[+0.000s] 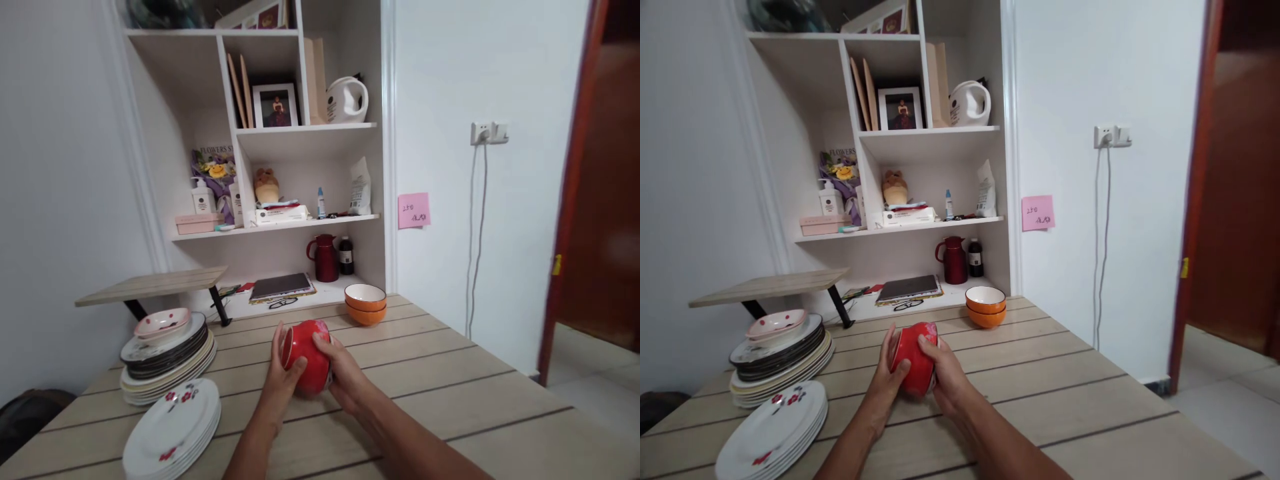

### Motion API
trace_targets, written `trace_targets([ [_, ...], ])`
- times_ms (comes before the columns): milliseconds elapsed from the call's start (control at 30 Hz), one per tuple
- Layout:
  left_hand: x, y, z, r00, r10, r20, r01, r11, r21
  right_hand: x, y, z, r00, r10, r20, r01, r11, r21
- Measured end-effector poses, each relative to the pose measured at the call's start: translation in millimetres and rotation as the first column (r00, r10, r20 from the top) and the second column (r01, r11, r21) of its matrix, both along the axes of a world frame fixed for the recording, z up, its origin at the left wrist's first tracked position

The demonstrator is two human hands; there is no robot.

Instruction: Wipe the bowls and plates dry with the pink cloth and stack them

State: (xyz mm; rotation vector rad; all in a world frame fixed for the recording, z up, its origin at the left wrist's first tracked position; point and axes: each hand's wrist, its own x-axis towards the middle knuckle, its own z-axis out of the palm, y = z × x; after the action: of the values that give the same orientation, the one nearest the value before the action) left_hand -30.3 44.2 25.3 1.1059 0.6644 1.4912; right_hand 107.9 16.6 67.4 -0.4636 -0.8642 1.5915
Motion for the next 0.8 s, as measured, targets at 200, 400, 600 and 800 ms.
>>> trace_targets([
  [200,15.0,-10.2,-0.8,0.987,-0.051,0.151,0.065,0.994,-0.091,-5.4,-3.6,-6.5,0.982,0.001,0.188,-0.04,0.978,0.204],
  [400,11.1,-10.1,4.7,0.961,-0.022,0.277,0.145,0.889,-0.434,-10.2,0.7,-21.1,0.614,-0.374,0.695,-0.183,0.789,0.587],
  [600,-1.9,-9.6,10.2,0.941,-0.11,0.321,0.279,0.789,-0.547,-4.2,7.9,-25.6,0.193,-0.604,0.774,-0.436,0.654,0.619],
  [800,-1.4,-8.5,5.9,0.943,-0.2,0.265,0.301,0.854,-0.425,-5.5,9.3,-27.3,0.628,-0.361,0.689,-0.195,0.785,0.588],
])
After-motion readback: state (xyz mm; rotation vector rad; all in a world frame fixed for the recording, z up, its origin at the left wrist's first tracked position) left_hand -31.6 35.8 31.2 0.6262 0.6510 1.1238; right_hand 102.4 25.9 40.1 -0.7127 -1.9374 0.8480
